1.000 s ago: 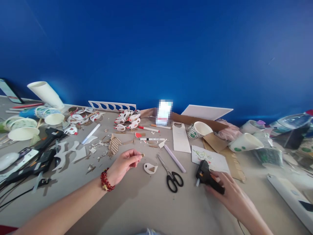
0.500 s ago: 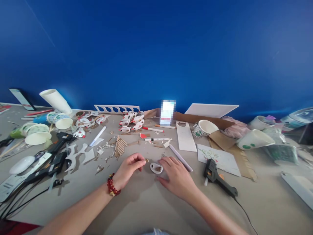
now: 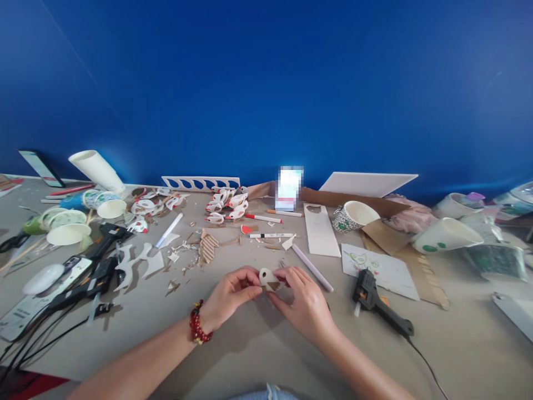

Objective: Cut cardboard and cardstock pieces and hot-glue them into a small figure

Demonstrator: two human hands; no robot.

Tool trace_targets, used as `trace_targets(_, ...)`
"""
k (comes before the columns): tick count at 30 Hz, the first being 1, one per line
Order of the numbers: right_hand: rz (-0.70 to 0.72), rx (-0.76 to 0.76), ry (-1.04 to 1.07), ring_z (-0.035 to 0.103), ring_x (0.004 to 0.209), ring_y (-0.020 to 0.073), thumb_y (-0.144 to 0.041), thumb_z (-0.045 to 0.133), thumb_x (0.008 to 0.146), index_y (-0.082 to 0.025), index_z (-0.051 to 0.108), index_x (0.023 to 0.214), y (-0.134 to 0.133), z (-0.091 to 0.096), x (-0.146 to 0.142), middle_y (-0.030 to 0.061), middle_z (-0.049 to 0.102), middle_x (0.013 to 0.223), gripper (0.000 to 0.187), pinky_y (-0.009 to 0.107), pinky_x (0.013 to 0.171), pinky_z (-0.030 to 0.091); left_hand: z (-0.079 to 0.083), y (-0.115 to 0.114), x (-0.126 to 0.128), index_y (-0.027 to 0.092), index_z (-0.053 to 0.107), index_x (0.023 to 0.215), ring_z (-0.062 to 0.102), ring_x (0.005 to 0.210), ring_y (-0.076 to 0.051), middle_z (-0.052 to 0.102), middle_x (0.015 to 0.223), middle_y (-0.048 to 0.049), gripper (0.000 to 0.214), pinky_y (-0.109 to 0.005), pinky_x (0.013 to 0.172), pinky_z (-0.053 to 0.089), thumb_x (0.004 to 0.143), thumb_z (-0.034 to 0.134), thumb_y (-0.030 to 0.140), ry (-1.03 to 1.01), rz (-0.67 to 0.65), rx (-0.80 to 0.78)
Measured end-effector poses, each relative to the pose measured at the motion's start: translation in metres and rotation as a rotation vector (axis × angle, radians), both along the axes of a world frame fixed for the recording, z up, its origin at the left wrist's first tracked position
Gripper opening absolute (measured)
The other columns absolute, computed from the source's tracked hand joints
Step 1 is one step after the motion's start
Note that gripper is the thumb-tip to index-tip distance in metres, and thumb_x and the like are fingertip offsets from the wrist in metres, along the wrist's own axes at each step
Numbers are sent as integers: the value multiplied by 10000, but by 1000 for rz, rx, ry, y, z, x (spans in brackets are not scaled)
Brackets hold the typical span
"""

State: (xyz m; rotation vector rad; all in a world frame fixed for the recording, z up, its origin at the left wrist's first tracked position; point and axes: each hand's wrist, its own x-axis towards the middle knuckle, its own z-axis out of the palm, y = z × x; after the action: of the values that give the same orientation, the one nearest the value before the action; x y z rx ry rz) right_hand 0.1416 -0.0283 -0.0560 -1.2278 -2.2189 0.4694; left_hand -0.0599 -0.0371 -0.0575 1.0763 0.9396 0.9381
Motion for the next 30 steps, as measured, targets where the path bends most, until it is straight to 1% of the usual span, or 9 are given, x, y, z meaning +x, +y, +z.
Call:
trace_targets(3,5,-82,62,583,768,231,-256,670,802,-211,575,981,-1,5,-1,58,640,849,207,330,683,462,0,0,-1,165,640,782,536,806,-156,593,871,-32,181,-248,736,423,796,712,331,44,18,41)
trace_targets(5,24,-235,176,577,749,205,-300,661,818,-210,582,978,-1,9,1,46,629,847,199,305,667,465,1,0,-1,166,640,787,551,822,-165,604,886,-38,179,-254,751,428,806,703,333,75,21,66)
trace_targets(8,79,-517,423,581,734,169,-361,575,900,-192,593,970,2,10,5,39,638,846,184,259,643,459,3,0,0,166,644,796,564,846,-175,622,913,-49,161,-260,770,432,826,681,320,127,2,131)
trace_targets(11,45,-667,549,535,635,135,-398,584,901,-175,601,850,5,2,7,12,607,724,230,226,559,408,5,-1,2,168,636,789,562,841,-175,621,910,-49,142,-259,765,431,831,669,300,163,-18,170)
trace_targets(14,-10,-792,652,479,558,109,-439,630,862,-172,581,779,6,-6,6,-17,557,656,283,217,513,375,7,-3,2,170,611,769,565,867,-174,611,980,-51,132,-263,784,432,830,655,278,135,-25,117)
trace_targets(17,-50,-914,794,500,556,109,-483,656,828,-172,585,786,6,-8,5,-18,570,671,322,223,522,399,7,-3,0,173,565,753,568,788,-148,605,973,-35,152,-264,749,433,832,634,284,54,-12,-6)
trace_targets(19,-58,-953,837,517,558,111,-496,683,802,-170,591,784,6,-7,4,-15,582,674,339,227,531,412,5,-2,-1,175,537,739,563,741,-140,604,918,-25,173,-263,721,428,824,631,293,14,8,-65)
trace_targets(23,-53,-971,847,531,534,104,-481,707,790,-166,586,776,6,-6,3,-16,593,655,337,224,523,413,0,0,-2,170,519,711,558,729,-146,588,821,-20,188,-261,705,417,807,629,287,-19,10,-125)
trace_targets(30,-71,-962,802,540,498,108,-477,711,782,-175,592,781,6,-7,2,-20,603,611,325,229,492,424,1,1,-2,169,533,715,561,711,-144,596,803,-24,214,-250,684,429,771,667,327,-36,27,-182)
